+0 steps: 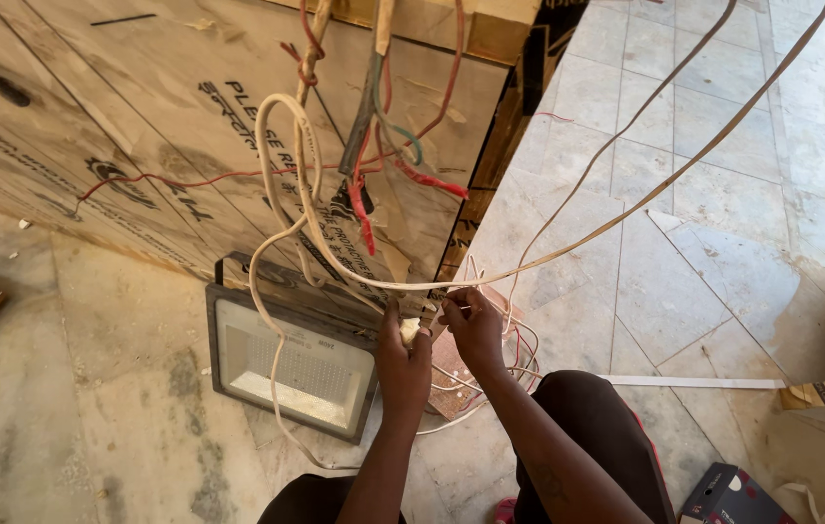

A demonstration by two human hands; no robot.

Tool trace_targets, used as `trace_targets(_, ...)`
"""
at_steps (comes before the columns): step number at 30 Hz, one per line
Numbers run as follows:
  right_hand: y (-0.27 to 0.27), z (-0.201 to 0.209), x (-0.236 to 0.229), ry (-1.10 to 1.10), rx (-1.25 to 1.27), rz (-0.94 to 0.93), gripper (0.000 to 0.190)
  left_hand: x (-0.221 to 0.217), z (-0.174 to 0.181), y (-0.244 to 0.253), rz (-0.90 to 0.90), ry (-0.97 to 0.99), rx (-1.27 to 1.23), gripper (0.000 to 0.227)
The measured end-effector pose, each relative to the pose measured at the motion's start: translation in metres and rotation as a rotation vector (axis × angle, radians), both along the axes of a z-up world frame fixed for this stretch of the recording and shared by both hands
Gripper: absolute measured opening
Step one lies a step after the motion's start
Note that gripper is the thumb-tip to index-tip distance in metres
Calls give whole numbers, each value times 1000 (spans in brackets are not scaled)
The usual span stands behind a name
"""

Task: The person connects electrical wires to a light fixture and a junction box. They strip wire ends, twist them together, and secure the connections with a white connector.

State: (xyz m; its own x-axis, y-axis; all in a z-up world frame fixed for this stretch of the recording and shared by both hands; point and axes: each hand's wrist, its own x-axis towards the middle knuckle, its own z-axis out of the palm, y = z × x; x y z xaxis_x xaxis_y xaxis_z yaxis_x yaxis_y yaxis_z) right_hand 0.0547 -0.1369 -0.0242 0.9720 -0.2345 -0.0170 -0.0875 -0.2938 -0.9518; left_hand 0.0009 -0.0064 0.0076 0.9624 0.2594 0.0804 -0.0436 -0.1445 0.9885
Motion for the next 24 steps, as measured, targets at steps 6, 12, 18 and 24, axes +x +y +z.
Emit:
trace_targets(6, 1, 15, -2, -94, -123, 77, 11, 0, 3, -2, -7, 19, -61, 70)
trace_targets(12, -5, 13, -28, -161, -147, 200, 8, 3, 6, 13, 49, 9, -81, 70)
trace_targets(18, 2, 20, -42, -134, 12, 137, 26, 4, 4, 13, 13, 76, -202, 58)
trace_targets(24, 18, 38, -27, -108, -236, -5, 24, 7, -6, 14, 0, -41, -138, 59)
